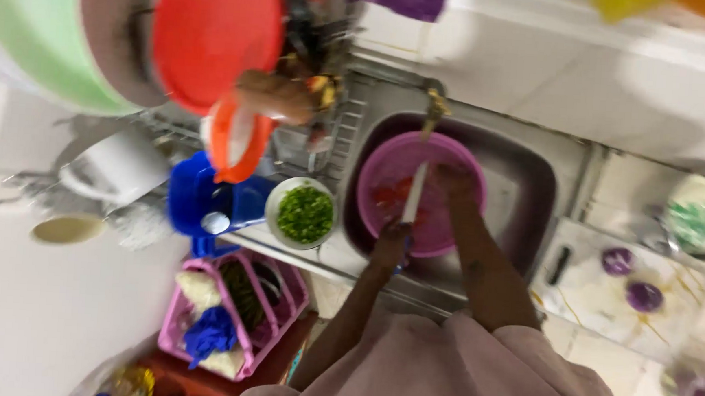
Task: Peeling and chopping a red onion on a cutting board and washing tomatoes in a sink.
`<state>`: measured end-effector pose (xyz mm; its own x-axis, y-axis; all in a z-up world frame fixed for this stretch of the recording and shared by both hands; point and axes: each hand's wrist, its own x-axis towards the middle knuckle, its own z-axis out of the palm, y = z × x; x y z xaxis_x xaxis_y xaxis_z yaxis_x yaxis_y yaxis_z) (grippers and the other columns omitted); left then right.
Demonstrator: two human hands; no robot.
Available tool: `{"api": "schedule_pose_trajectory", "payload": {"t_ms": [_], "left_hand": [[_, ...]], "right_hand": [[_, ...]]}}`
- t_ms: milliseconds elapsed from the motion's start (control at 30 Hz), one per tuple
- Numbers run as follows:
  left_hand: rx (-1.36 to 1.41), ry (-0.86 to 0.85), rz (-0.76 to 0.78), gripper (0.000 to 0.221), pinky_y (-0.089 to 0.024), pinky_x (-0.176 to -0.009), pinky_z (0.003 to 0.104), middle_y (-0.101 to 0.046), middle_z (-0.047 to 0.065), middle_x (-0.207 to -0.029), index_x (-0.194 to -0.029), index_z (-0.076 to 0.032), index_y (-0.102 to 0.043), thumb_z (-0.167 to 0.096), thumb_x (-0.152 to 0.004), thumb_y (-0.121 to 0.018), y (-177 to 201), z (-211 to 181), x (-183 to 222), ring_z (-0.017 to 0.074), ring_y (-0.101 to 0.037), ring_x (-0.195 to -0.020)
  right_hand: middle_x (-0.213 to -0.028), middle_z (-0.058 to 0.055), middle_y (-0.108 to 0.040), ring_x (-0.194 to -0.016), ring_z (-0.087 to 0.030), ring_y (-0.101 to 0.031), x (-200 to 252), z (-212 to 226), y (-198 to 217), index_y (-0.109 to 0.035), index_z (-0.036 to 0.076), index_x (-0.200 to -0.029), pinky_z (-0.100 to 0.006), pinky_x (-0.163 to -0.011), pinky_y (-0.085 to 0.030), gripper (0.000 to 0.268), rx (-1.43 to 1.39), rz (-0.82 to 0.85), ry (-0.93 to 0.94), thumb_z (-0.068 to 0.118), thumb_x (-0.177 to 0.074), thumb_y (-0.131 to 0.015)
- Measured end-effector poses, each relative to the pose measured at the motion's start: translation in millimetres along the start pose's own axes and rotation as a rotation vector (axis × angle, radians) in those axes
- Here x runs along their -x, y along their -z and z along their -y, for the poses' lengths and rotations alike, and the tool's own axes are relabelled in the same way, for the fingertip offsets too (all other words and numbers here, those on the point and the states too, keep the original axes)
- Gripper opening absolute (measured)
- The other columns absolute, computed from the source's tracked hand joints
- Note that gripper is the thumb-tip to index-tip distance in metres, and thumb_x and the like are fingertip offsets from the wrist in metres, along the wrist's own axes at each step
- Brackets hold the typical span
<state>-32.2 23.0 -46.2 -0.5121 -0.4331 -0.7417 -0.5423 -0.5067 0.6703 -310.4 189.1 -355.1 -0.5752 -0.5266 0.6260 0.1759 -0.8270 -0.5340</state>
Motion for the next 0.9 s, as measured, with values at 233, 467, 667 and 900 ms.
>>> {"api": "schedule_pose_trajectory", "payload": {"t_ms": [233,467,667,900], "left_hand": [[0.167,0.084,-0.160,0.020,-0.057,-0.033,0.041,-0.068,0.018,-0.065,-0.081,-0.007,-0.070,-0.027,-0.083,-0.069,10,-34,17,0.0311,-0.066,-0.041],[-0.279,0.083,-0.271,0.061,-0.055,-0.094,0.046,-0.077,0.020,-0.106,-0.105,-0.001,-0.076,-0.059,-0.088,-0.070,-3,-59,-58,0.0354,-0.072,-0.109],[-0.352,0.025,-0.158,0.039,-0.058,-0.079,0.038,-0.076,0.011,-0.090,-0.098,-0.009,-0.079,-0.042,-0.090,-0.061,-36,-2,-119,0.0268,-0.075,-0.094],[-0.578,-0.007,-0.045,0.052,-0.043,-0.085,0.063,-0.066,0.027,-0.119,-0.137,0.004,-0.055,-0.025,-0.094,-0.061,-63,4,-167,0.0441,-0.060,-0.108]], "right_hand": [[-0.069,0.000,-0.045,-0.072,-0.017,-0.051,-198,17,-202,-0.047,0.013,-0.065,-0.031,-0.075,-0.043,0.037,-0.318,-0.811,-0.948,0.011,-0.096,-0.067],[-0.080,-0.022,-0.071,-0.076,-0.027,-0.061,-281,123,-348,-0.072,-0.006,-0.089,-0.046,-0.060,-0.048,0.022,0.847,0.018,-1.166,0.015,-0.091,-0.066],[-0.074,-0.021,-0.063,-0.075,-0.039,-0.067,-186,104,-331,-0.065,0.003,-0.083,-0.052,-0.070,-0.050,0.029,1.093,-0.195,-1.232,0.031,-0.090,-0.061],[-0.109,-0.022,-0.069,-0.097,-0.033,-0.070,-200,158,-372,-0.060,0.003,-0.137,-0.048,-0.082,-0.055,0.040,1.093,-0.303,-1.368,0.026,-0.106,-0.051]]}}
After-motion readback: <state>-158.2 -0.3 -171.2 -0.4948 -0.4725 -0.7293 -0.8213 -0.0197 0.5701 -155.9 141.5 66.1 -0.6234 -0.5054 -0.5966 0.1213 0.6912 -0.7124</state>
